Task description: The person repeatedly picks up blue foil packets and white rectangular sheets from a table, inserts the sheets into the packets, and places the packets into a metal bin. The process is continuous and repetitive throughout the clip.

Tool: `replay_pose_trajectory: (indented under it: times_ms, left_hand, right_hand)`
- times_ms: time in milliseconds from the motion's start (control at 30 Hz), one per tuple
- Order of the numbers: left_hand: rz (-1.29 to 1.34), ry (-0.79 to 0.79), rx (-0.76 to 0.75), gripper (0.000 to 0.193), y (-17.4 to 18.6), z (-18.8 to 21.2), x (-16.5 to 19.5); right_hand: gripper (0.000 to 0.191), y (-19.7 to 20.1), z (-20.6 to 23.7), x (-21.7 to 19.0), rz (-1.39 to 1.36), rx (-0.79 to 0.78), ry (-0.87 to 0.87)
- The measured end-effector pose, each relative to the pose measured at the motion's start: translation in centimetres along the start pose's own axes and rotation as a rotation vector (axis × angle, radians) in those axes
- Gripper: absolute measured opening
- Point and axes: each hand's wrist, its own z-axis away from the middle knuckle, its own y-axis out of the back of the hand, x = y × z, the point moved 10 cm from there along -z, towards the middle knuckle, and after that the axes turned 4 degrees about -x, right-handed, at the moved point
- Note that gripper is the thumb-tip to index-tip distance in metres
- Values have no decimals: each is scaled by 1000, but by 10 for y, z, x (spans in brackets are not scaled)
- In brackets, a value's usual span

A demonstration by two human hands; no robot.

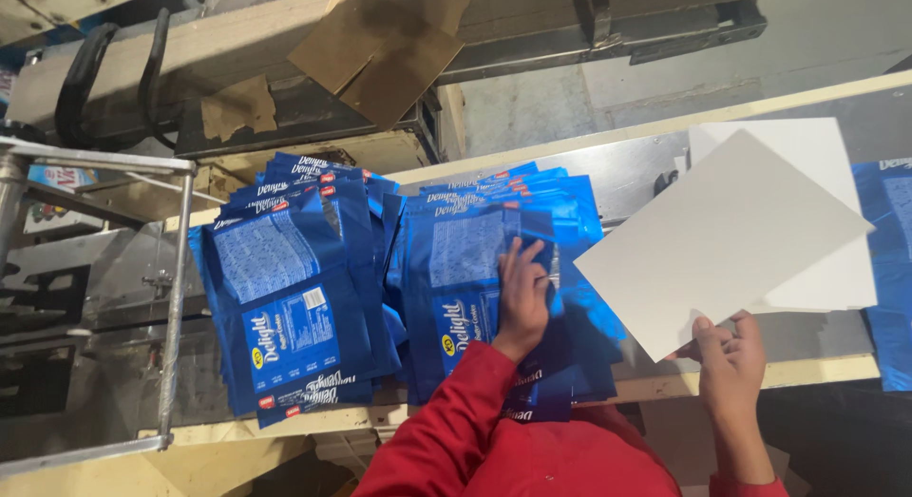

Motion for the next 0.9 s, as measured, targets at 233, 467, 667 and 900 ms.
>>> replay_pose_trajectory:
  times_ms: [233, 467, 667, 900]
  left_hand:
    - [162, 18, -65, 12, 0, 8, -10]
    - [134, -173, 6, 4, 26, 10, 31]
    - [39, -270, -248, 10, 8, 7, 86]
    - [116, -239, -62, 6, 61, -8, 88]
  right_hand:
    - [31, -43, 5, 15, 423, -164, -22]
    - [23, -61, 34, 27, 290, -533, -341]
    - [25, -96, 37, 26, 252, -749, -354]
    - [37, -57, 29, 28, 96, -602, -448]
